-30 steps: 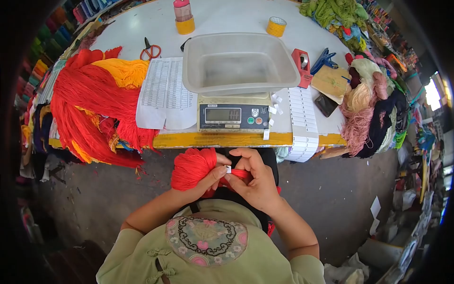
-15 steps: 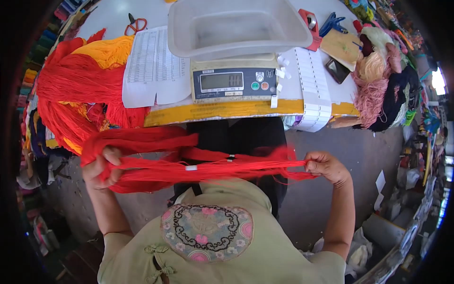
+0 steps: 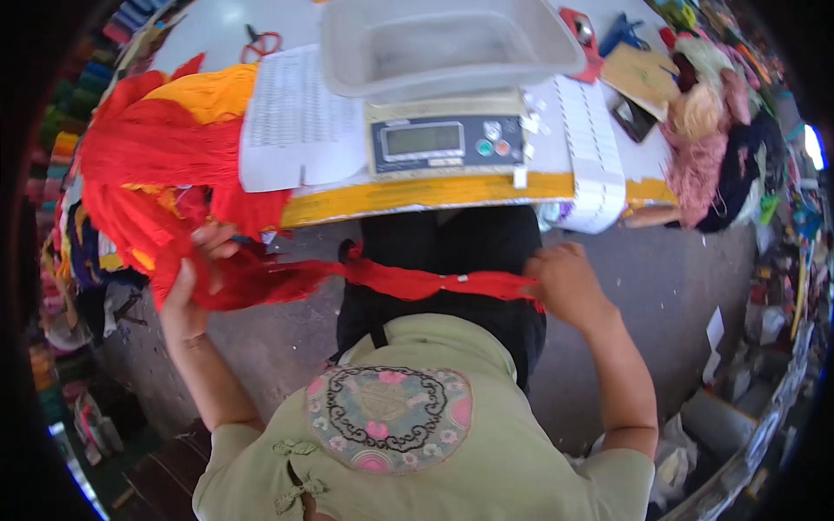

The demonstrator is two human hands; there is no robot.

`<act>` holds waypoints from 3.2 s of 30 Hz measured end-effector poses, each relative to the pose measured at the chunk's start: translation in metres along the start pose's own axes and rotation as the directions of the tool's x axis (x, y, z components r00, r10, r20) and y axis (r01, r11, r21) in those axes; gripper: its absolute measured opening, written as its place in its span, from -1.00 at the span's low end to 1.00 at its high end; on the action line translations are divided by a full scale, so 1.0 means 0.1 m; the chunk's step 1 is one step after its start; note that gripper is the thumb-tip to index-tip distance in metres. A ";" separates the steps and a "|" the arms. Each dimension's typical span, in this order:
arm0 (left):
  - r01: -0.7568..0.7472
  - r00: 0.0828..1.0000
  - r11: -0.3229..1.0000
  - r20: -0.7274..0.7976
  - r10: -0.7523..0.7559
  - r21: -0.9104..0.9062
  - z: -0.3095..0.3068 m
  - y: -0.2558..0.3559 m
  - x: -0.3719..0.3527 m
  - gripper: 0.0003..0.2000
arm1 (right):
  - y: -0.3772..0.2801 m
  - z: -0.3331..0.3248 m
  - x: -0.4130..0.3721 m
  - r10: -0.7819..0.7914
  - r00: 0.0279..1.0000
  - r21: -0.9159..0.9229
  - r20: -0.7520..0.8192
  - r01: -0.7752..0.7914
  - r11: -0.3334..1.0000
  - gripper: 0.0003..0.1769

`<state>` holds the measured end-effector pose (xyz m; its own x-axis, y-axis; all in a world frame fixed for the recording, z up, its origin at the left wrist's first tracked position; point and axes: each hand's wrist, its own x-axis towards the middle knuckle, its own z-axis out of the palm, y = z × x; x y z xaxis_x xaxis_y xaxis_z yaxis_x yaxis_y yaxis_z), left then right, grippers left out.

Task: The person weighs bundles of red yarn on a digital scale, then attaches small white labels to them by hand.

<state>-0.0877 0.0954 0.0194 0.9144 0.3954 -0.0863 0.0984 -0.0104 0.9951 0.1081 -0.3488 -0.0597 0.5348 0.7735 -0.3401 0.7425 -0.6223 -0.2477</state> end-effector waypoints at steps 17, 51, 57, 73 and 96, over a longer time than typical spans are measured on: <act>-0.130 0.900 0.936 0.357 0.250 -0.327 1.08 0.25 0.30 -0.57 | -1.48 -1.00 0.93 -0.116 0.956 0.958 -0.270 0.278 0.066 -0.90; -0.810 0.494 0.354 -0.869 -0.018 -0.468 -3.51 -0.45 -0.15 -0.79 | 1.60 0.17 -1.75 0.662 0.655 0.526 0.363 -0.731 0.435 -0.70; -0.523 0.770 0.674 -0.629 0.112 -0.521 -1.08 -0.19 0.26 -0.78 | 0.58 -1.18 -1.47 -0.031 0.997 0.931 -0.066 0.073 0.357 -0.70; -0.290 0.839 0.939 -0.422 0.343 0.185 0.34 -1.25 1.02 -0.83 | -1.33 -5.34 0.01 -0.319 0.112 0.066 -0.941 0.987 0.149 -0.72; -0.215 0.916 0.969 -0.369 0.157 -0.121 0.28 -1.06 0.69 -0.84 | -0.69 -1.27 0.81 -0.144 0.701 -0.028 -0.699 0.174 0.984 -0.43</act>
<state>-0.0242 0.0979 -0.0932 0.7081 0.6997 0.0954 -0.1493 0.0162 0.9887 0.1518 -0.2281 0.0454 0.5499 0.7152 0.4313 0.8352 -0.4748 -0.2775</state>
